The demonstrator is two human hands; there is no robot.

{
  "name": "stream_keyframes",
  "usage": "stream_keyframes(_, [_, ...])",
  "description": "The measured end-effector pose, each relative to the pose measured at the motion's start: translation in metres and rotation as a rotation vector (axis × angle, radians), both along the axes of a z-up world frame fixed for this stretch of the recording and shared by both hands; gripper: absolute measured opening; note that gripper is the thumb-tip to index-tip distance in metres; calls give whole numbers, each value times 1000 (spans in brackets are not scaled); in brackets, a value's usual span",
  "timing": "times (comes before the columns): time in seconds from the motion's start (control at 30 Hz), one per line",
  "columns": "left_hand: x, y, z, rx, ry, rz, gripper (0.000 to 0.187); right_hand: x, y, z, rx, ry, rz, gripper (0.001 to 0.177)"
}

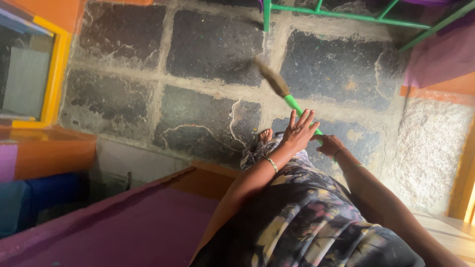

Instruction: The person sweeps the floor using a broom, moving dust and debris across the stone tile surface.

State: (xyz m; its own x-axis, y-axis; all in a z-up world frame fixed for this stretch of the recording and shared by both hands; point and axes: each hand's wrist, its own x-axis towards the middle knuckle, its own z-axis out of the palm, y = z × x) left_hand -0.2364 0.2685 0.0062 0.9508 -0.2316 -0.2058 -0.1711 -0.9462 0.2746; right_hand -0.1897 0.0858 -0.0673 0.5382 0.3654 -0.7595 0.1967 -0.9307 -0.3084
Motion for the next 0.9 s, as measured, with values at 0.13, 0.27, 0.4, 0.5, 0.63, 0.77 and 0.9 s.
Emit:
stream_keyframes(0.13, [-5, 16, 7, 8, 74, 9, 66, -1, 20, -14, -18, -103, 339, 50])
stream_keyframes(0.27, [-13, 36, 5, 90, -23, 74, 64, -1, 38, -18, -191, -30, 438, 62])
stream_keyframes(0.4, [-5, 55, 1, 82, -7, 127, 62, 18, 44, -11, -252, -10, 412, 62])
stream_keyframes(0.5, [7, 70, -4, 84, 8, 89, 62, 35, 43, -3, -267, -81, 287, 60])
stream_keyframes(0.63, [16, 103, -2, 140, -57, 9, 65, 53, 56, 8, -279, -105, 78, 54])
stream_keyframes(0.77, [18, 147, 7, 89, -35, 23, 57, 50, 101, 11, -191, -188, 29, 51])
stream_keyframes(0.9, [19, 182, 5, 104, -64, 41, 61, 38, 155, 2, -116, -198, 168, 50])
